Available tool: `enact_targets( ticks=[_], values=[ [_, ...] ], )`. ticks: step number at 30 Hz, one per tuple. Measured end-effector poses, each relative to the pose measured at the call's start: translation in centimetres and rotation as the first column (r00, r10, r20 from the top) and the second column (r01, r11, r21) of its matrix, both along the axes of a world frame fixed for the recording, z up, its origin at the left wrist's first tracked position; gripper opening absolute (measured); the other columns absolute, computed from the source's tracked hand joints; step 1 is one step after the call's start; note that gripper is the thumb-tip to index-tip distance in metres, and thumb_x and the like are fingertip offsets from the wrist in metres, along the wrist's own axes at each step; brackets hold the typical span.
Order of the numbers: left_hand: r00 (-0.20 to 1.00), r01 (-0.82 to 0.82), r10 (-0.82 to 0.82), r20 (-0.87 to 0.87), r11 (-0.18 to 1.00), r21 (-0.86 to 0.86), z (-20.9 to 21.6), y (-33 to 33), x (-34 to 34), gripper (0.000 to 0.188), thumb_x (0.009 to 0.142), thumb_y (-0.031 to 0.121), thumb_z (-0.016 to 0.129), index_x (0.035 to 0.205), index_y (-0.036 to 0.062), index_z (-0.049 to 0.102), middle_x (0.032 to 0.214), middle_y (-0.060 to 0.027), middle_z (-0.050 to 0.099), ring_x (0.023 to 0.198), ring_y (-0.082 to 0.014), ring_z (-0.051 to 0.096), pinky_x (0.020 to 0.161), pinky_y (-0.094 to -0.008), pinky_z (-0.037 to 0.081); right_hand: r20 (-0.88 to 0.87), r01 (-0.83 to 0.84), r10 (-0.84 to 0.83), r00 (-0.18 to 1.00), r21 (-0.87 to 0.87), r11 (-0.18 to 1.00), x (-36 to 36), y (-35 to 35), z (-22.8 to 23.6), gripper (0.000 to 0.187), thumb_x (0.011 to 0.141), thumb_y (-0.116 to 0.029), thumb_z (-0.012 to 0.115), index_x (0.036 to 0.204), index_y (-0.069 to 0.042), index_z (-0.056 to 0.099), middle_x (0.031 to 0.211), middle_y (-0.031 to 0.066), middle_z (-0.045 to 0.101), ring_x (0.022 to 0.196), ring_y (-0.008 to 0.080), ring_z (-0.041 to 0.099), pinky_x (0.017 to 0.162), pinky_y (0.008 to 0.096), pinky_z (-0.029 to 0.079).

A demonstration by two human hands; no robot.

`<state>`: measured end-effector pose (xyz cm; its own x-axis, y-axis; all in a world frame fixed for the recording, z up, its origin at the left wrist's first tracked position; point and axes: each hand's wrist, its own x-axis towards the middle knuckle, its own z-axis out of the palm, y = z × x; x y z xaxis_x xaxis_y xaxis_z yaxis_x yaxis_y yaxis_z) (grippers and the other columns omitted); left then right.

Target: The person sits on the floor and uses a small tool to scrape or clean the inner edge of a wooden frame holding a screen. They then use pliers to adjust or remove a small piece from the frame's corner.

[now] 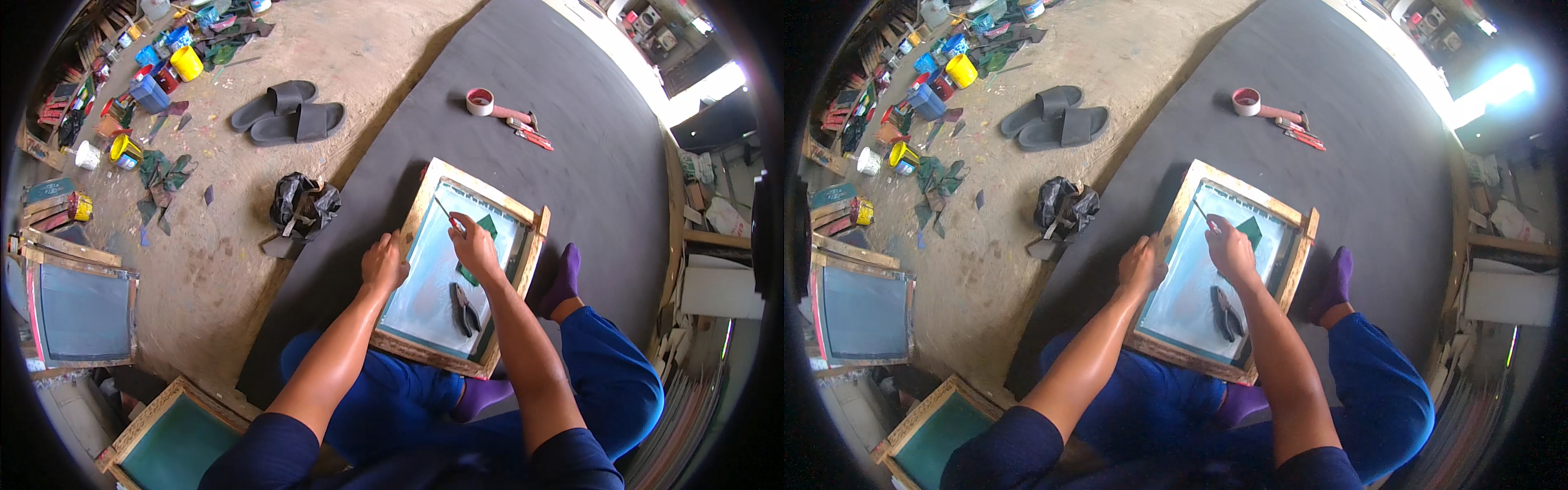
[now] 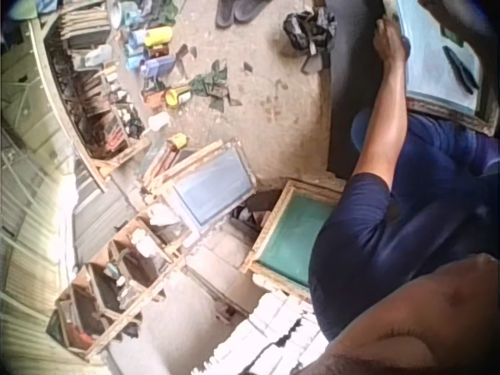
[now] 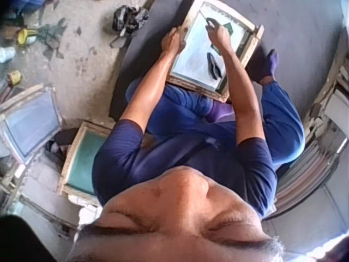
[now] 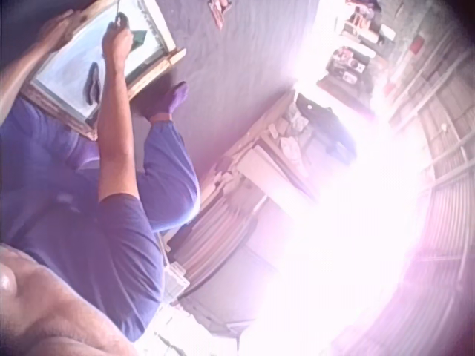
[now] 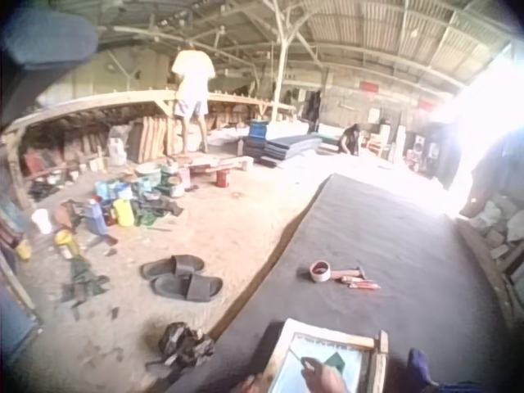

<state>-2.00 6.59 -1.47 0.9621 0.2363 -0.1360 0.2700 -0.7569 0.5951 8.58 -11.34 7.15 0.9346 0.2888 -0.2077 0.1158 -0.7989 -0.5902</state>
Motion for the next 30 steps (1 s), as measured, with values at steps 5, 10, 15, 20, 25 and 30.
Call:
enact_targets(
  ticks=[5, 10, 15, 20, 25, 30],
  values=[
    [0.997, -0.015, 0.015, 0.069, 1.0, 0.007, -1.1, -0.3, -0.7, 0.074, 0.079, 0.023, 0.081, 0.145, 0.0014, 0.055, 0.122, -0.0159, 0.065, 0.106, -0.0355, 0.069, 0.09, -0.0461, 0.058, 0.002, 0.006, -0.006, 1.0, -0.069, 0.998, -0.7, 1.8, 1.3, 0.038, 0.1, -0.03, 0.065, 0.135, -0.015, 0.069, 0.113, 0.0221, 0.077, 0.109, 0.0456, 0.071, 0.095, 0.0503, 0.056],
    [0.998, -0.052, 0.053, 0.029, 0.998, -0.017, 0.2, -0.6, -0.2, 0.068, 0.077, 0.03, 0.084, 0.134, 0.0027, 0.059, 0.118, -0.0193, 0.066, 0.106, -0.0408, 0.068, 0.087, -0.0514, 0.057, 0.012, 0.009, -0.007, 1.0, -0.169, 0.985, -0.1, 1.7, 1.7, 0.037, 0.103, -0.037, 0.062, 0.133, -0.017, 0.07, 0.112, 0.0231, 0.077, 0.107, 0.0453, 0.072, 0.094, 0.0512, 0.056],
    [0.994, -0.088, 0.089, 0.062, 0.996, -0.02, -0.3, -0.9, 0.7, 0.069, 0.078, 0.039, 0.088, 0.13, 0.0014, 0.062, 0.113, -0.0191, 0.067, 0.104, -0.0399, 0.069, 0.085, -0.0504, 0.057, 0.041, -0.044, 0.051, 0.998, -0.152, 0.987, 1.4, -0.7, 0.6, 0.033, 0.103, -0.032, 0.063, 0.131, -0.016, 0.069, 0.109, 0.0221, 0.077, 0.104, 0.0451, 0.073, 0.09, 0.0519, 0.057],
    [0.991, -0.079, 0.081, 0.106, 0.997, -0.021, 0.5, -0.9, 1.1, 0.067, 0.082, 0.039, 0.086, 0.131, -0.001, 0.063, 0.112, -0.0206, 0.068, 0.103, -0.0387, 0.069, 0.086, -0.0486, 0.057, -0.03, -0.078, 0.075, 0.997, -0.142, 0.987, 1.7, -1.5, 1.0, 0.036, 0.103, -0.027, 0.063, 0.139, -0.019, 0.066, 0.106, 0.0229, 0.078, 0.1, 0.0429, 0.075, 0.086, 0.0508, 0.058],
    [0.989, -0.101, 0.096, 0.116, 0.994, 0.031, 0.8, -1.3, 1.8, 0.066, 0.087, 0.041, 0.082, 0.134, -0.0013, 0.063, 0.112, -0.0193, 0.069, 0.1, -0.0378, 0.07, 0.085, -0.0471, 0.057, 0.018, -0.182, 0.185, 0.983, -0.081, 0.98, 2.7, -1.2, -0.2, 0.038, 0.105, -0.024, 0.059, 0.142, -0.023, 0.067, 0.103, 0.0245, 0.076, 0.097, 0.0436, 0.074, 0.085, 0.0504, 0.059],
    [0.988, -0.135, 0.132, 0.082, 0.99, 0.03, 0.7, -1.3, 3.8, 0.061, 0.088, 0.041, 0.081, 0.128, -0.002, 0.067, 0.107, -0.0169, 0.07, 0.098, -0.0364, 0.071, 0.083, -0.0457, 0.058, 0.012, -0.196, 0.197, 0.98, -0.06, 0.979, 3.6, -0.3, -1.1, 0.037, 0.105, -0.023, 0.06, 0.141, -0.022, 0.067, 0.096, 0.0255, 0.075, 0.09, 0.0435, 0.075, 0.081, 0.0512, 0.059]
  ],
)
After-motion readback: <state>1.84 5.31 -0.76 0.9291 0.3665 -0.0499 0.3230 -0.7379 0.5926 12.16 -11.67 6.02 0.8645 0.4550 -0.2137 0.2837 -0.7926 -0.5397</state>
